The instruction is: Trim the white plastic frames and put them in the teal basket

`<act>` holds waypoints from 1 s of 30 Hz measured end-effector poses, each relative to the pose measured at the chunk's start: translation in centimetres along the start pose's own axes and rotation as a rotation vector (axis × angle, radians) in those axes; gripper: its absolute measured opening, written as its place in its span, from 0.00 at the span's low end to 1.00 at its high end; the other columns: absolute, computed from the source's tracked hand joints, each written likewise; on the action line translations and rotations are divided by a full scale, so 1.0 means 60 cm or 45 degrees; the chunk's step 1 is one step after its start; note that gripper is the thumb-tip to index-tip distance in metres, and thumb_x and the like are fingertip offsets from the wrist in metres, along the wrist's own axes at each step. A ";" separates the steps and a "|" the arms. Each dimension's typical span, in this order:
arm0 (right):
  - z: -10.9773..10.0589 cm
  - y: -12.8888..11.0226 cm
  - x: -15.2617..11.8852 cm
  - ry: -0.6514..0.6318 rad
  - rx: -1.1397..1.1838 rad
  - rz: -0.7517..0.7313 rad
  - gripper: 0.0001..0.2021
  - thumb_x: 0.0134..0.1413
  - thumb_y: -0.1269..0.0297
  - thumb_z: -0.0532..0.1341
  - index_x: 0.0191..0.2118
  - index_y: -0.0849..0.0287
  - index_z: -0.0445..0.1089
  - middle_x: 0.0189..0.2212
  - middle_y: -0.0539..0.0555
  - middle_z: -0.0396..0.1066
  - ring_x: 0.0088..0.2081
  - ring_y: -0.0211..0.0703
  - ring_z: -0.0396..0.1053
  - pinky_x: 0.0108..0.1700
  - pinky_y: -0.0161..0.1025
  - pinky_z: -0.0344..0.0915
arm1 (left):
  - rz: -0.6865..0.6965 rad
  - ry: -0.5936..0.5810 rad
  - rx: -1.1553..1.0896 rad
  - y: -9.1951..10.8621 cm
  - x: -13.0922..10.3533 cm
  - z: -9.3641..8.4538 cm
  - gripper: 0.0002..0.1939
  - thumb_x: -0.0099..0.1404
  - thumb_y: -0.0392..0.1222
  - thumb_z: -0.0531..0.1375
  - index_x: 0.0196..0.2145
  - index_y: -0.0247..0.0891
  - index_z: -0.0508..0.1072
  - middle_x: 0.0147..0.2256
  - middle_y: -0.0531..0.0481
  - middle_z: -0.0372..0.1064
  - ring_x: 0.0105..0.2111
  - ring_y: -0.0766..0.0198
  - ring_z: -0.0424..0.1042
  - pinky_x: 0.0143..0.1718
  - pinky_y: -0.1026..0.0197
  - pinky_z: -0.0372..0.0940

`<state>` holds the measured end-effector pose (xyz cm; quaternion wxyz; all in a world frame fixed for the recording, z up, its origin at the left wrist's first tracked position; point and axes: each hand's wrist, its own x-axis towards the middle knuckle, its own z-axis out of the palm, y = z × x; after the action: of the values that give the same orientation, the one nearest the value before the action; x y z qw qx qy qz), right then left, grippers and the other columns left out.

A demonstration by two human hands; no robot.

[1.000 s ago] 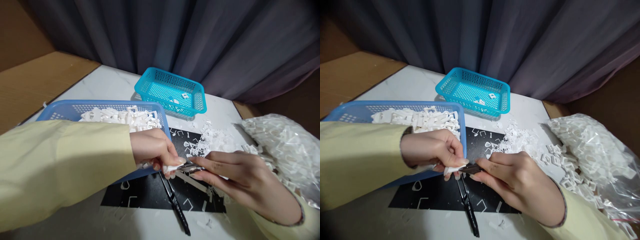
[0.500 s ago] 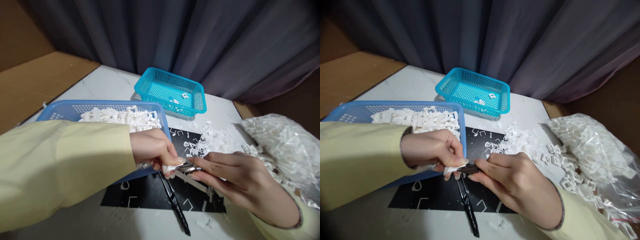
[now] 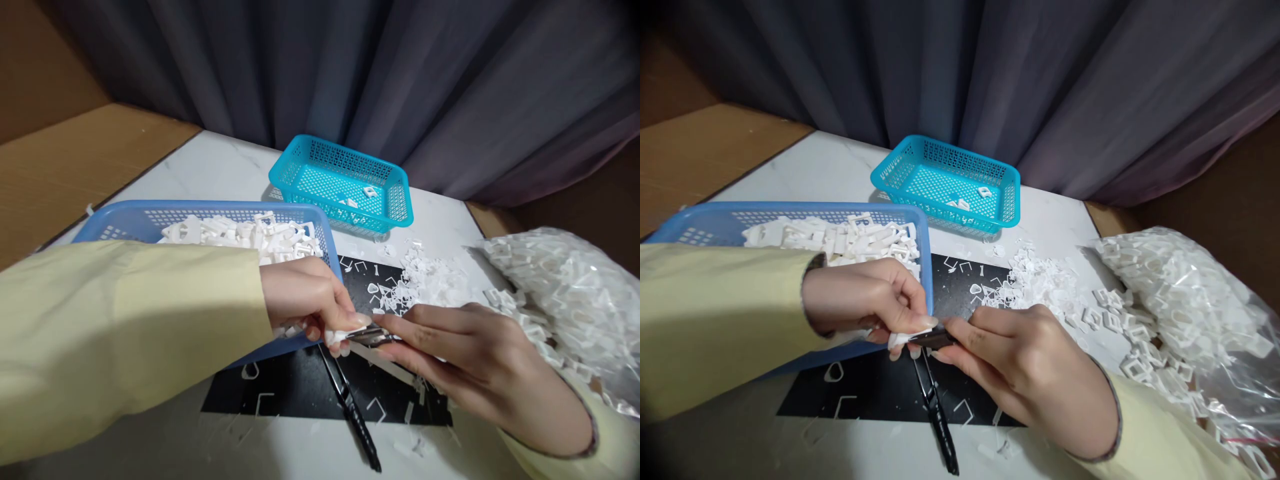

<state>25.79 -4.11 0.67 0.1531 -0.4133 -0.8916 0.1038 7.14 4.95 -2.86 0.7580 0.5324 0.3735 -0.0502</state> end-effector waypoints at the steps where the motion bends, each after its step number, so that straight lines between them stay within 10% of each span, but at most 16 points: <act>1: 0.001 0.000 0.000 -0.003 -0.002 -0.001 0.11 0.59 0.67 0.52 0.42 0.63 0.69 0.28 0.53 0.69 0.25 0.32 0.67 0.22 0.32 0.58 | 0.000 -0.001 0.001 0.000 0.000 0.000 0.11 0.43 0.45 0.65 0.16 0.34 0.71 0.15 0.50 0.67 0.14 0.71 0.56 0.16 0.65 0.45; 30: 0.014 -0.005 -0.004 0.084 -0.183 -0.047 0.10 0.58 0.65 0.54 0.44 0.61 0.66 0.29 0.51 0.70 0.24 0.34 0.65 0.21 0.35 0.55 | -0.001 0.036 -0.016 0.001 0.000 -0.001 0.12 0.41 0.47 0.64 0.17 0.35 0.71 0.14 0.50 0.67 0.14 0.70 0.55 0.16 0.65 0.42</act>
<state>25.44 -4.52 -0.06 0.1541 -0.4100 -0.8987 0.0231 7.17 5.02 -2.80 0.7559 0.5282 0.3847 -0.0407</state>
